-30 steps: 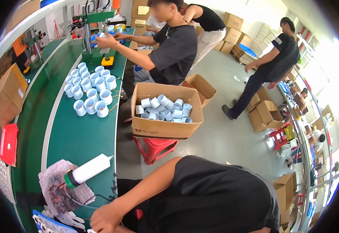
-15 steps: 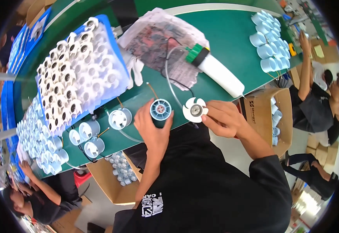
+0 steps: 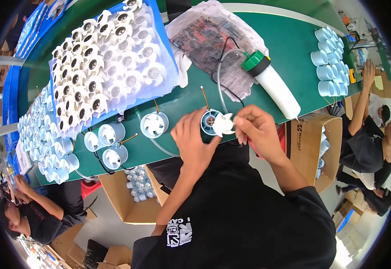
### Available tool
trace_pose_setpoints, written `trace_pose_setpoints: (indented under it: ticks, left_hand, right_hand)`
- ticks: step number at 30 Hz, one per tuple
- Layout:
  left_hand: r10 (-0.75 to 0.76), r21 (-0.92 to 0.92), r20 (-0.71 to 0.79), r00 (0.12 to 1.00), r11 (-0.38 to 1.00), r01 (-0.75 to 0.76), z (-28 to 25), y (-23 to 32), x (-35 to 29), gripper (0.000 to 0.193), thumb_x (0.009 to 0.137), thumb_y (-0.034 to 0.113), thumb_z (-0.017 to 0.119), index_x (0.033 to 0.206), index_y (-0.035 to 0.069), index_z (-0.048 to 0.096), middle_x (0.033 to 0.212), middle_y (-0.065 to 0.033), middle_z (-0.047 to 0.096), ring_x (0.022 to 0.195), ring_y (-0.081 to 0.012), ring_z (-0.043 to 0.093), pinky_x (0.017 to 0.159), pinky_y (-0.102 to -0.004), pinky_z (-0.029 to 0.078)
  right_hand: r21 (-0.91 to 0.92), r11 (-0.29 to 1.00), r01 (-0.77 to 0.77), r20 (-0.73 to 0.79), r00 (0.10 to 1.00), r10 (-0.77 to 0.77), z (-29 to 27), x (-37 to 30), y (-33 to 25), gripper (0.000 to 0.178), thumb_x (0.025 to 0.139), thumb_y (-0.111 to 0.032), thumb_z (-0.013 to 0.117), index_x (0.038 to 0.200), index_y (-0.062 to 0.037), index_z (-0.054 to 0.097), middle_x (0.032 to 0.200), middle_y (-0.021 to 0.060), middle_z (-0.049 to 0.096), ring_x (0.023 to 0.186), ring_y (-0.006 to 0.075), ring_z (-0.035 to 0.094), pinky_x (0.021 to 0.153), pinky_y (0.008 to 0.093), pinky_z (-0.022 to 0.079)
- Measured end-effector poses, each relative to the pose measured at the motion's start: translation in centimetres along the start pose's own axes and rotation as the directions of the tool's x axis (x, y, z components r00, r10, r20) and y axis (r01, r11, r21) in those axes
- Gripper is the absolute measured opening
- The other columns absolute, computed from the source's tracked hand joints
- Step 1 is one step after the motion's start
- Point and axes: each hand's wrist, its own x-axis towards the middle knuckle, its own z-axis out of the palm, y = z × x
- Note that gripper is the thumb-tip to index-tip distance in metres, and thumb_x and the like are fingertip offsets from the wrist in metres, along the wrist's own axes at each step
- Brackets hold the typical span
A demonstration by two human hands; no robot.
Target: Assembling small electronic components into circular plastic housings at a factory workstation.
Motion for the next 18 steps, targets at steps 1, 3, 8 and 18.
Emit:
trace_pose_setpoints:
  ticks: [1, 3, 8, 18]
  left_hand:
    - [0.002, 0.002, -0.010, 1.000, 1.000, -0.002, 0.1, -0.1, -0.2, 0.074, 0.059, 0.015, 0.085, 0.126, 0.010, 0.054, 0.121, -0.0056, 0.059, 0.115, -0.0265, 0.051, 0.095, -0.0399, 0.032]
    - [0.000, 0.007, -0.017, 1.000, 1.000, 0.000, 0.3, -0.3, -0.3, 0.073, 0.060, 0.016, 0.084, 0.126, 0.010, 0.054, 0.121, -0.0055, 0.059, 0.115, -0.0266, 0.051, 0.095, -0.0399, 0.033]
    - [0.044, -0.015, -0.022, 0.999, 0.999, -0.045, 0.4, 0.0, 0.3, 0.069, 0.065, 0.018, 0.083, 0.127, 0.010, 0.054, 0.121, -0.0065, 0.058, 0.115, -0.0266, 0.050, 0.095, -0.0403, 0.033]
    - [0.056, -0.028, -0.034, 0.998, 0.998, -0.057, 0.4, -0.4, -0.1, 0.069, 0.065, 0.016, 0.083, 0.127, 0.009, 0.054, 0.120, -0.0065, 0.058, 0.114, -0.0273, 0.051, 0.094, -0.0404, 0.033]
  right_hand:
    - [-0.011, 0.999, -0.039, 0.011, 0.999, 0.039, 0.6, 0.2, 0.0, 0.013, 0.096, -0.011, 0.059, 0.095, 0.0012, 0.056, 0.071, 0.0027, 0.057, 0.057, 0.0072, 0.052, 0.050, 0.0210, 0.041]
    - [-0.095, 0.994, -0.048, 0.012, 0.999, 0.049, 1.1, 1.0, 0.3, 0.014, 0.096, -0.013, 0.060, 0.096, 0.0008, 0.057, 0.071, 0.0019, 0.058, 0.059, 0.0058, 0.052, 0.051, 0.0202, 0.041]
    - [-0.404, 0.915, -0.002, -0.087, 0.996, -0.036, 2.1, 1.5, -0.1, 0.015, 0.094, -0.012, 0.062, 0.096, 0.0018, 0.056, 0.068, 0.0024, 0.057, 0.059, 0.0072, 0.051, 0.053, 0.0236, 0.040]
    - [-0.717, 0.546, 0.434, 0.195, 0.876, -0.441, 3.0, 1.8, -0.6, 0.018, 0.087, -0.011, 0.067, 0.075, 0.0015, 0.061, 0.065, 0.0115, 0.059, 0.052, 0.0261, 0.054, 0.049, 0.0354, 0.041]
